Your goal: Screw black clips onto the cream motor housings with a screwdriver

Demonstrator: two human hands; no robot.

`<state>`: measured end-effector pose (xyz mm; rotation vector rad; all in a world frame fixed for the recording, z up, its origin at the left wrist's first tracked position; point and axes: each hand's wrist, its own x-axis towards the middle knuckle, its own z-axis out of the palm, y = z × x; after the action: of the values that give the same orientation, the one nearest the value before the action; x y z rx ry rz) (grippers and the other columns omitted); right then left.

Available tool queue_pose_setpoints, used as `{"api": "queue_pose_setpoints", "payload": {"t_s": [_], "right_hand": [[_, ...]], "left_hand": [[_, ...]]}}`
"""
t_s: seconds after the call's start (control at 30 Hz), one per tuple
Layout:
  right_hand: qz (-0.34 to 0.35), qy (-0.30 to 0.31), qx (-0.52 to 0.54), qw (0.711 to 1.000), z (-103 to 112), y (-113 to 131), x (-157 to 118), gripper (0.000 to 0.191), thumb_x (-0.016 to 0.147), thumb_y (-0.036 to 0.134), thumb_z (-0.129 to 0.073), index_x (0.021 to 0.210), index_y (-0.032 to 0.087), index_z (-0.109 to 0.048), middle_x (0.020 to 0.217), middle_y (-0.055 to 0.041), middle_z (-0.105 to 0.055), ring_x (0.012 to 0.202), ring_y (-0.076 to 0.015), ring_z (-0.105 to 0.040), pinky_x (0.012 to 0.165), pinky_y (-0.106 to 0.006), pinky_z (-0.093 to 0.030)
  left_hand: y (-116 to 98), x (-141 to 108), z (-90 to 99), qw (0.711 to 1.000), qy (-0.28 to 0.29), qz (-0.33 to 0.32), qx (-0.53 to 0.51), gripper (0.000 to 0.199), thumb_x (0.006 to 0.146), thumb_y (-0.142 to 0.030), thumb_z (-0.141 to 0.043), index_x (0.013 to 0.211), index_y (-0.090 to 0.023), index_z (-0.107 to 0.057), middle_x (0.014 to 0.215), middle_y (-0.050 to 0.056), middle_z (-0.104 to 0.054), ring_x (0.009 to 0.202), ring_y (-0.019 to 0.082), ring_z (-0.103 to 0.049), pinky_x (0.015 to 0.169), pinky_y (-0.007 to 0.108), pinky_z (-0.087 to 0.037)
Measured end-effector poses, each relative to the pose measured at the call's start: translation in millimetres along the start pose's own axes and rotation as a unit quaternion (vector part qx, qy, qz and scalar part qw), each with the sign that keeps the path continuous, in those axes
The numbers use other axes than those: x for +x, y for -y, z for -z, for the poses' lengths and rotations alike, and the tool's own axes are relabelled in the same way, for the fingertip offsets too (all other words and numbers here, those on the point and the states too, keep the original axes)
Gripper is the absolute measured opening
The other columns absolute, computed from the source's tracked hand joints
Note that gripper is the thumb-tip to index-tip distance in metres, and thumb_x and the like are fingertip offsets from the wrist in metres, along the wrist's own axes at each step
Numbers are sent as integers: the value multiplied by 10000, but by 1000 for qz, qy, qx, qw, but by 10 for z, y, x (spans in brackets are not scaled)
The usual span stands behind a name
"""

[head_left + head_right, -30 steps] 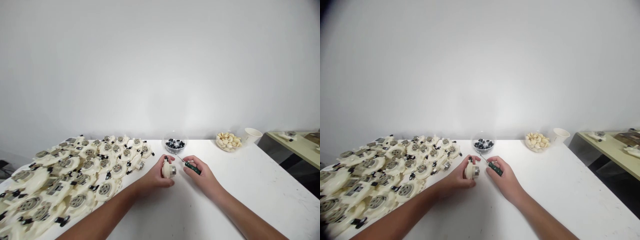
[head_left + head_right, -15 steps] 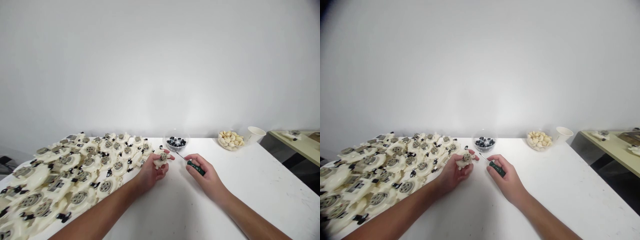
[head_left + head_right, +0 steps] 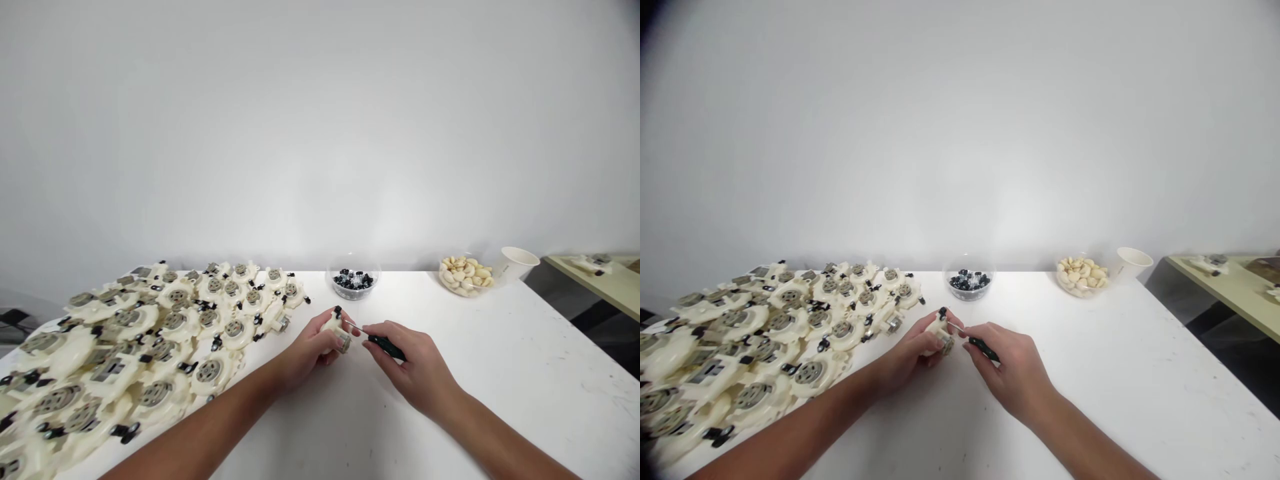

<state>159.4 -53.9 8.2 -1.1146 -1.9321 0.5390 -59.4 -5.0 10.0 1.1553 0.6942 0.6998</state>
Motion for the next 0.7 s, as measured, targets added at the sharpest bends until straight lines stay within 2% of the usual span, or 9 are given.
{"api": "queue_pose_setpoints", "payload": {"t_s": [0.17, 0.37, 0.5, 0.7], "right_hand": [[-22, 6, 2, 1000, -1, 5, -7, 178, 1000, 286, -557, 1141, 284, -665, 1004, -18, -759, 800, -178, -695, 715, -286, -509], [-83, 18, 11, 996, 7, 33, -19, 144, 984, 338, -578, 1097, 282, -647, 793, 23, -717, 624, -152, -606, 604, -264, -454], [-81, 17, 18, 996, 12, 36, -12, 133, 975, 339, -589, 1075, 274, -647, 770, 29, -697, 621, -146, -591, 601, -254, -443], [-80, 30, 14, 996, 22, 24, -5, 117, 978, 332, -587, 1064, 277, -645, 773, 41, -698, 621, -136, -586, 604, -242, -435]], "left_hand": [[6, 9, 8, 999, 17, 5, 43, 295, 760, -194, -568, 1053, -160, -576, 736, -38, -472, 568, 86, -358, 512, 236, -239], [-25, 18, 4, 996, 21, 8, 85, 364, 750, -213, -657, 1100, -158, -569, 788, -32, -484, 627, 98, -387, 536, 230, -289], [-50, 20, -2, 995, 17, 22, 95, 359, 760, -211, -663, 1099, -168, -553, 758, -48, -469, 616, 99, -386, 536, 229, -297], [-36, 16, -11, 996, 35, 10, 80, 308, 766, -185, -610, 1067, -163, -551, 772, -45, -458, 613, 95, -346, 540, 242, -262]]}}
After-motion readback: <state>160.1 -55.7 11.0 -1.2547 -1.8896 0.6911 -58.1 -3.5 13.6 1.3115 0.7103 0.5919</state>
